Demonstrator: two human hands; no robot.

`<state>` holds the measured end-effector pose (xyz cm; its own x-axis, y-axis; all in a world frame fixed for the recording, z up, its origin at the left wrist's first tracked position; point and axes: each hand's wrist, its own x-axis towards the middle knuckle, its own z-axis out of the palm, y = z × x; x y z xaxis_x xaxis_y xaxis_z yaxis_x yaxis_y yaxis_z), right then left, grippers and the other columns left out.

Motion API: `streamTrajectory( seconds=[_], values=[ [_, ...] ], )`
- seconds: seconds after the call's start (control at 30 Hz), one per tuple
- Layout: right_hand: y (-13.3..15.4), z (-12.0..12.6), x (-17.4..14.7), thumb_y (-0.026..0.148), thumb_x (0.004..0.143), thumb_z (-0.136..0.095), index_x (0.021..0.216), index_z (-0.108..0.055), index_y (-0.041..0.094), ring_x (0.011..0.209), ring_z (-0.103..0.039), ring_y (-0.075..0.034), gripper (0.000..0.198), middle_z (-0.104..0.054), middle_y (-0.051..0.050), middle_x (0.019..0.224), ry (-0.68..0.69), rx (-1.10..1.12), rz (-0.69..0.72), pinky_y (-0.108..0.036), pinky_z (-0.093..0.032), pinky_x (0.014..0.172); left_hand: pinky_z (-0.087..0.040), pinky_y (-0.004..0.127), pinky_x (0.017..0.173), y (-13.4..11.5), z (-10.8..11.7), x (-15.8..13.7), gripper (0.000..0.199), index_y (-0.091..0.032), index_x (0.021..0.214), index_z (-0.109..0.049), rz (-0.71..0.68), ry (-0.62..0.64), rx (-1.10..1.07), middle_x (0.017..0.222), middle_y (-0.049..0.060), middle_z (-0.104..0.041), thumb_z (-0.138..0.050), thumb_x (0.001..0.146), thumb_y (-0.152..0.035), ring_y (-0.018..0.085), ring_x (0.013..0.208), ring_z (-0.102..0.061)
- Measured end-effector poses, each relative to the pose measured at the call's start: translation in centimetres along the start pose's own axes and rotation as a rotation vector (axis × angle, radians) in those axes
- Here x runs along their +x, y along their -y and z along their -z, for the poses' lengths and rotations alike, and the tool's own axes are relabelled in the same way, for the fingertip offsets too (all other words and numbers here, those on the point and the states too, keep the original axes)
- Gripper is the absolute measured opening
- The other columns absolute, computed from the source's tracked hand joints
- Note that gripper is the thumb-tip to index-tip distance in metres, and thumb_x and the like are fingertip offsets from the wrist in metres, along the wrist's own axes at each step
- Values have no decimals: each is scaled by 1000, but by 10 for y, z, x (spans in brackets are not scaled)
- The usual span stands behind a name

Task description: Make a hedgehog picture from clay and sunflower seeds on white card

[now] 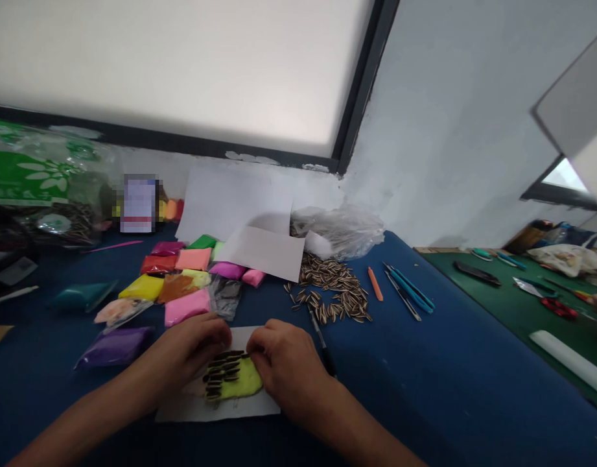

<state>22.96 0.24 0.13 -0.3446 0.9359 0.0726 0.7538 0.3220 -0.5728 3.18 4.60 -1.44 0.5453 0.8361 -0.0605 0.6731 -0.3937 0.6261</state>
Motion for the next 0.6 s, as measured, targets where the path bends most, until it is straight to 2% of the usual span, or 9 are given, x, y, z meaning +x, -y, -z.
streamTrajectory(
  seconds=[0.4, 0.6],
  values=[
    [5, 1, 0, 7, 83, -60, 81, -69, 18, 73, -58, -12, 15, -62, 0, 80, 34, -43, -22, -21, -39, 65, -43, 30, 75, 0, 0, 0, 19, -18, 82, -62, 1, 13, 17, 87, 4, -64, -46, 81, -7, 20, 85, -58],
    [6, -2, 0, 11, 89, -55, 83, -69, 17, 74, -57, -12, 16, -61, -2, 81, 79, -137, -6, -22, -38, 66, -43, 29, 74, -1, 0, 0, 20, -18, 82, -62, 3, 14, 28, 87, 4, -64, -47, 82, -6, 20, 85, -58]
  ],
)
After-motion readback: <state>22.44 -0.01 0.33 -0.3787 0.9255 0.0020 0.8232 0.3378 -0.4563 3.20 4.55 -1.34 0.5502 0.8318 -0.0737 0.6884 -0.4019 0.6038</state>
